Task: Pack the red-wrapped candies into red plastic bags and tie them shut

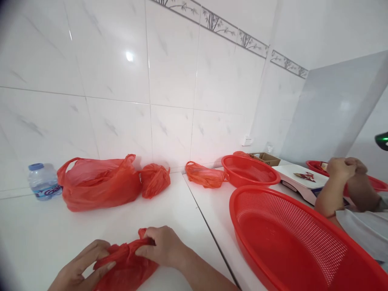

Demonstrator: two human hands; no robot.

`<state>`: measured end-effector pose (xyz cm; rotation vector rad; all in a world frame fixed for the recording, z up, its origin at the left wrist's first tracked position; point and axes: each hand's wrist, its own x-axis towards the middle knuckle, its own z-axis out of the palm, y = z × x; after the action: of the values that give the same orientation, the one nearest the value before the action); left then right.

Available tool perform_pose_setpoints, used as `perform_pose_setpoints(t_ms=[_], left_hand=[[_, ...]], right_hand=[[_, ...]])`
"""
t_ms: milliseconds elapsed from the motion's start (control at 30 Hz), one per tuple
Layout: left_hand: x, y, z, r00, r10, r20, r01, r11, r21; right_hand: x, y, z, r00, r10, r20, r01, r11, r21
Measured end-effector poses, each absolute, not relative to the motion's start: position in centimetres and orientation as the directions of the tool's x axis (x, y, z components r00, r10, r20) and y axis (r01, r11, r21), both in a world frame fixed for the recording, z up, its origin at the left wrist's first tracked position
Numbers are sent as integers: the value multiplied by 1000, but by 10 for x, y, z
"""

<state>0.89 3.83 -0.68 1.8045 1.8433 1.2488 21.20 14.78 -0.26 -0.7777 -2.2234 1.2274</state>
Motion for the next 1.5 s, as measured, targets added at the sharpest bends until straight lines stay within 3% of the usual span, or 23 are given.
perform_pose_setpoints(t_ms=[133, 233, 333, 400, 467, 533, 600, 667, 800, 900, 967, 1033, 1133, 1200, 1267, 1367, 1433, 1500], left_hand=[[-7, 34, -2, -280, 892, 354, 686, -72, 724], [-22, 34, -4, -473, 839, 270, 648, 123, 752], [-31, 39, -14, -580, 788, 205, 606, 250, 756], [-30, 44, -22, -553, 747, 369, 704, 182, 686], [-20, 50, -27, -420, 671, 611, 858, 73, 509], [-4, 55, -29, -226, 615, 755, 953, -23, 303], [13, 61, -31, -73, 610, 789, 977, -116, 181], [25, 66, -35, -16, 655, 755, 975, -159, 158], [29, 73, -42, -54, 812, 582, 970, -96, 224], [21, 72, -37, -77, 855, 513, 958, -79, 275], [12, 69, -29, -147, 837, 527, 919, -81, 385], [4, 66, -18, -337, 783, 523, 815, -36, 578], [-2, 60, -5, -640, 655, 401, 571, 57, 819], [2, 57, 0, -714, 610, 344, 483, 72, 873], [11, 54, 2, -709, 594, 379, 495, 38, 868], [26, 53, 5, -570, 549, 611, 690, -83, 719], [33, 54, 7, -373, 512, 773, 845, -156, 511], [37, 57, 9, -153, 521, 840, 924, -225, 308]], right_hand=[[216, 163, -3, -602, 775, 192, 144, 341, -929], [227, 184, -4, -505, 839, 203, 53, 265, -963], [239, 198, -6, -475, 856, 204, 104, 285, -953], [242, 198, -4, -469, 830, 301, 220, 440, -871], [241, 190, 0, -458, 761, 459, 339, 627, -702], [233, 177, 3, -458, 660, 595, 413, 751, -515], [222, 163, 4, -486, 576, 657, 452, 810, -375], [210, 153, 1, -528, 546, 650, 487, 822, -295], [197, 151, -12, -572, 641, 511, 598, 753, -275], [202, 160, -18, -546, 703, 456, 622, 704, -342], [211, 168, -16, -473, 752, 459, 611, 655, -444], [220, 176, -11, -352, 821, 450, 595, 567, -570], [235, 187, -5, -159, 910, 384, 544, 405, -735], [241, 193, -2, -38, 937, 348, 527, 315, -790], [244, 195, 0, 47, 936, 350, 546, 269, -793], [242, 189, 4, 49, 899, 434, 600, 321, -733], [238, 181, 6, -8, 824, 567, 617, 450, -646], [234, 173, 9, -97, 693, 715, 602, 613, -512]])
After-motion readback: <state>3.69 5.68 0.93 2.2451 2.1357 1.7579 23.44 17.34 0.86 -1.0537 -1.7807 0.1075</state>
